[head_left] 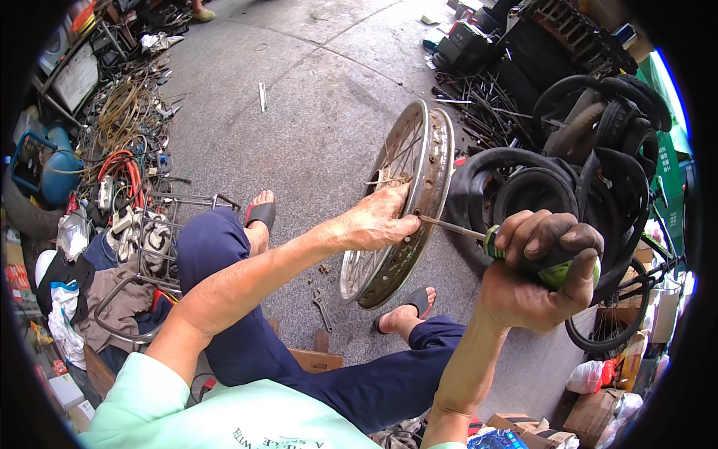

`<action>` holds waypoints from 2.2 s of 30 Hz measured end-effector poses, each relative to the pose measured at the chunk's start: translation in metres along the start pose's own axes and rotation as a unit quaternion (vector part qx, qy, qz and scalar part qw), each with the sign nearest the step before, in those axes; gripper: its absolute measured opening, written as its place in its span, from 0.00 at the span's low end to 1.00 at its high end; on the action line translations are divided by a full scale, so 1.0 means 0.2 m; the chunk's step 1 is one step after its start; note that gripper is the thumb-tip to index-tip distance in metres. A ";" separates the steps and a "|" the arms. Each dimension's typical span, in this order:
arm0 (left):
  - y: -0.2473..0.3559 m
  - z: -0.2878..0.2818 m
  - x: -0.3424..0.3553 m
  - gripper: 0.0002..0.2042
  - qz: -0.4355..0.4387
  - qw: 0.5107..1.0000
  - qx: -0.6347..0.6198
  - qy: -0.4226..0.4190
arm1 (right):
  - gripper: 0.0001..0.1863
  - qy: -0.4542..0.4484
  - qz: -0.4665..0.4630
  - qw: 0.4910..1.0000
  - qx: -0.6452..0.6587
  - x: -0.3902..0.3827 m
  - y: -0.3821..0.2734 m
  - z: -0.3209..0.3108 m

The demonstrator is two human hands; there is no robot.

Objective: The person uses a screwdriver to tighten or adjust the spokes of a bicycle wheel rim while seated on the ground. They rotate the wheel and work on different sections of the rim throughout the clip.

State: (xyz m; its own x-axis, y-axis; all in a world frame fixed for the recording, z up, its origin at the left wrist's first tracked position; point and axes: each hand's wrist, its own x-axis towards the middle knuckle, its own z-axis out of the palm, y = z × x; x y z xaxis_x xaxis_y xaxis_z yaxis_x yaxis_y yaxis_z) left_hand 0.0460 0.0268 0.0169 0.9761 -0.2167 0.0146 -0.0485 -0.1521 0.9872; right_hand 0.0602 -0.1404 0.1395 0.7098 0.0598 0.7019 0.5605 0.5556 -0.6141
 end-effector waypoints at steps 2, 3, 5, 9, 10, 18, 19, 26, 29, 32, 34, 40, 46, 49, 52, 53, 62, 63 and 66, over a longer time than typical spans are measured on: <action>0.01 0.00 0.00 0.27 -0.017 1.000 0.013 0.003 | 0.18 0.007 0.001 1.000 -0.003 0.00 0.01 0.00; 0.01 0.00 0.00 0.27 -0.017 1.000 0.013 0.005 | 0.18 0.009 0.003 1.000 -0.001 0.00 0.01 0.01; 0.01 0.01 -0.01 0.27 -0.015 1.000 0.013 0.008 | 0.18 0.011 0.008 1.000 -0.001 0.00 0.01 0.01; -0.01 0.01 0.01 0.28 -0.003 1.000 0.029 0.005 | 0.17 -0.014 0.035 0.999 -0.006 0.00 0.00 0.01; -0.02 0.01 0.02 0.28 -0.002 1.000 0.028 0.001 | 0.16 -0.026 0.046 0.999 -0.008 0.00 -0.01 0.01; 0.01 -0.03 0.00 0.34 0.000 0.999 0.049 -0.010 | 0.19 -0.008 -0.024 0.750 -0.661 0.03 -0.22 0.17; -0.01 -0.06 0.00 0.35 -0.013 0.999 0.034 -0.032 | 0.20 -0.016 -0.015 0.756 -0.654 0.03 -0.22 0.16; -0.13 -0.16 0.04 0.19 -0.051 0.969 -0.232 -0.068 | 0.26 -0.101 -0.018 0.722 -0.685 -0.03 -0.33 0.17; -0.22 -0.10 0.05 0.14 0.085 0.986 -0.146 0.003 | 0.25 -0.141 -0.077 0.718 -0.677 -0.11 -0.32 0.15; -0.19 -0.03 0.07 0.14 0.186 0.974 0.032 0.124 | 0.28 -0.125 -0.060 0.732 -0.667 -0.16 -0.34 0.08; -0.18 -0.02 0.06 0.13 0.200 0.965 0.060 0.156 | 0.29 -0.108 -0.038 0.747 -0.655 -0.17 -0.35 0.04; -0.18 0.05 0.05 0.17 0.220 0.952 0.145 0.154 | 0.27 -0.135 0.014 0.741 -0.658 -0.12 -0.46 -0.04; -0.15 0.00 0.09 0.26 0.001 0.987 -0.161 -0.001 | 0.12 -0.023 0.011 0.882 -0.470 -0.13 -0.29 0.03; -0.11 0.06 0.19 0.46 -0.078 0.976 -0.197 0.046 | 0.16 0.098 -0.019 0.951 -0.293 -0.08 -0.18 0.07; 0.12 0.00 0.21 0.33 -0.107 0.986 -0.067 0.109 | 0.21 0.160 -0.030 0.952 -0.258 -0.02 -0.12 0.08; 0.11 -0.02 0.24 0.26 -0.116 0.984 -0.107 0.083 | 0.22 0.168 -0.029 0.954 -0.247 -0.01 -0.09 0.09; 0.04 -0.13 0.49 0.15 -0.158 0.911 -0.345 0.161 | 0.15 0.225 -0.060 0.933 -0.274 0.17 0.16 0.22; 0.04 -0.12 0.49 0.15 -0.142 0.911 -0.343 0.179 | 0.16 0.221 -0.062 0.932 -0.279 0.18 0.17 0.22; 0.01 -0.10 0.50 0.15 -0.144 0.916 -0.331 0.178 | 0.19 0.213 -0.065 0.925 -0.307 0.20 0.19 0.19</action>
State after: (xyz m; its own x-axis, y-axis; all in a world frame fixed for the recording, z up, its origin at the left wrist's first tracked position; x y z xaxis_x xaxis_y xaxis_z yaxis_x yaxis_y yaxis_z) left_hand 0.1487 0.0244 0.0233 0.9410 0.0857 -0.3273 0.2465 0.4891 0.8367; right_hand 0.0938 -0.0857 0.1580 0.6494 -0.3795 0.6591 0.6973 -0.0486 -0.7151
